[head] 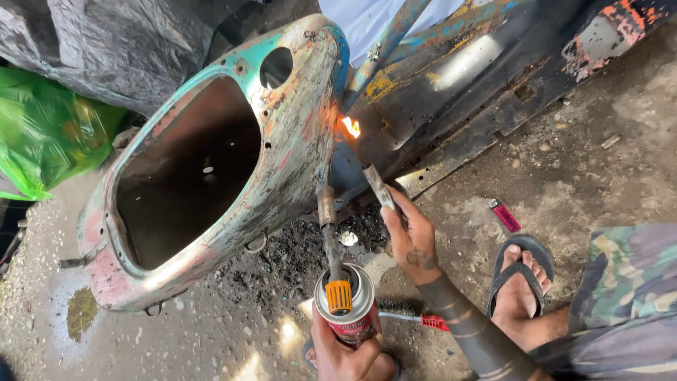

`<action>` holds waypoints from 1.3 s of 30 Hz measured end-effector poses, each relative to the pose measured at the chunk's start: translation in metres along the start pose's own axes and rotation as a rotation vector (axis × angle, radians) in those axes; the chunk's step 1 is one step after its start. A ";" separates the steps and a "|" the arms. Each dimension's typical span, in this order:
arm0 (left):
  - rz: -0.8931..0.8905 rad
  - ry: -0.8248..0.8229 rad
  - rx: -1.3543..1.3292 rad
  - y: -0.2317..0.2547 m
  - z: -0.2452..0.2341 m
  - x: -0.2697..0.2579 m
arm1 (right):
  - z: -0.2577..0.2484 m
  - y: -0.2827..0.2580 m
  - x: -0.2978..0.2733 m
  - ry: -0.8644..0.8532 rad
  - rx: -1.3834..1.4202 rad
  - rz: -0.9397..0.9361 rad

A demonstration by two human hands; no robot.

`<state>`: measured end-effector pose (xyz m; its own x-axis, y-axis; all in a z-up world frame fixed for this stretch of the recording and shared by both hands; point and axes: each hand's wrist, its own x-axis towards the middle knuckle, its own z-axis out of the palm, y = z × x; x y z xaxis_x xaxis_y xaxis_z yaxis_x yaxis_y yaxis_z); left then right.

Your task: Using a blowtorch to heat and a scraper to remove paint and filler from a motorcycle frame.

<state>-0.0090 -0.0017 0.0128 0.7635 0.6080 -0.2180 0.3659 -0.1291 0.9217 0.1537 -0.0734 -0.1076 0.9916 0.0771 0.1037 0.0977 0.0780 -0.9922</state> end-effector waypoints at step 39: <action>-0.081 0.009 0.224 0.006 -0.003 0.006 | -0.009 -0.008 0.006 0.023 -0.027 0.132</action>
<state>-0.0038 0.0029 0.0183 0.7222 0.6304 -0.2846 0.5354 -0.2491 0.8070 0.1595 -0.0824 -0.0999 0.9977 0.0618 -0.0295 -0.0322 0.0420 -0.9986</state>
